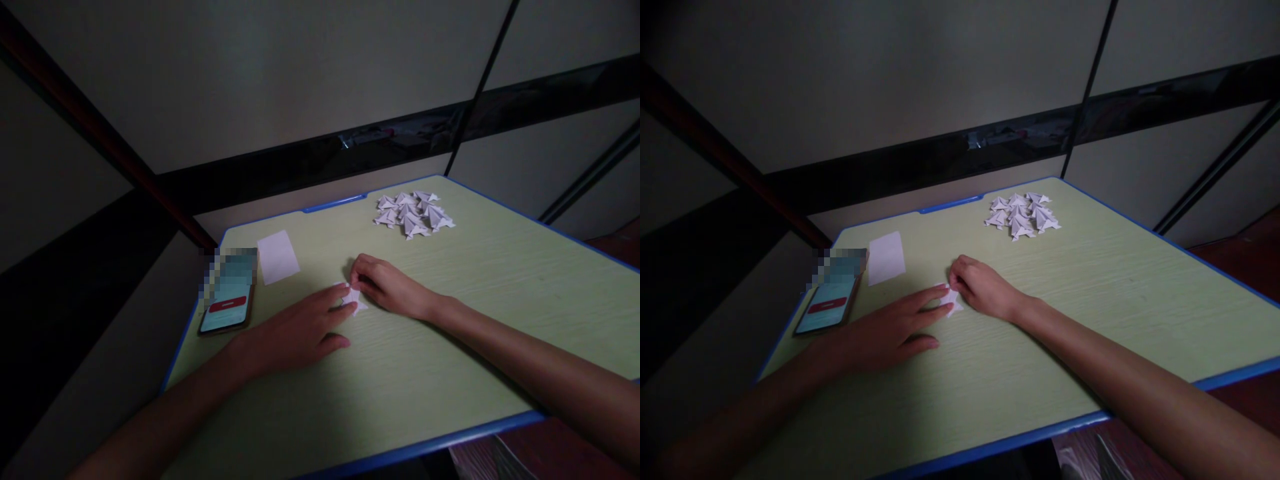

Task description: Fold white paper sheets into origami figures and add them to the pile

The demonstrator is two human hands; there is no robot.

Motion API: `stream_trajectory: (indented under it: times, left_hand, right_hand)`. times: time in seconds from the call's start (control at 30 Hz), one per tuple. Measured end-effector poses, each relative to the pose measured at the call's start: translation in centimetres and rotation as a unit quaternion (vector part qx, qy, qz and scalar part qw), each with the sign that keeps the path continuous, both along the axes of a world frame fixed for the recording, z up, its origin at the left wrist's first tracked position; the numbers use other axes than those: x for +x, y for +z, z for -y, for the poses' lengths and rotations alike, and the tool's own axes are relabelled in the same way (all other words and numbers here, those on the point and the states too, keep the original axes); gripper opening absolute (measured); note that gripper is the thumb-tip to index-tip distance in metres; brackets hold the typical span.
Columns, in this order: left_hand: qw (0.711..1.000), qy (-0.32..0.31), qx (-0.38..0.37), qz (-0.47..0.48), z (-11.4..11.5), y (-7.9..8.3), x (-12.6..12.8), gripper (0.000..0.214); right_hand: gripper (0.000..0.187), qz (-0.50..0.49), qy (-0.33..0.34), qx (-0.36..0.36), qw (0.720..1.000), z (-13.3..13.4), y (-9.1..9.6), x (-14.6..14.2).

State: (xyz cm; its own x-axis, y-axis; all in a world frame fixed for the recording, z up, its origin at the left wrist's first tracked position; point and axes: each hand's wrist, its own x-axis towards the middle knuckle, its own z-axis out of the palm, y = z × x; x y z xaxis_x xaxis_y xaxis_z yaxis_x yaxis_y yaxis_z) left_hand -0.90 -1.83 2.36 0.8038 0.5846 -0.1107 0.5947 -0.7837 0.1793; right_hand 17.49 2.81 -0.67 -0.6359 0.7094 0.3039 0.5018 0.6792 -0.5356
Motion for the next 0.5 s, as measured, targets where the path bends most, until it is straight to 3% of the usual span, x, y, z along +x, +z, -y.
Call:
stream_trajectory:
  times: [0.27, 0.5]
  left_hand:
    - [1.0, -0.007, -0.008, 0.027, -0.1, 0.0, 0.1, 0.044]
    - [0.999, -0.014, -0.007, 0.028, -0.3, -0.1, 0.0, 0.044]
  right_hand:
    - [0.005, 0.002, -0.052, -0.019, 0.998, -0.6, -0.3, 0.4]
    - [0.012, 0.007, -0.072, -0.048, 0.996, -1.2, -0.3, 0.8]
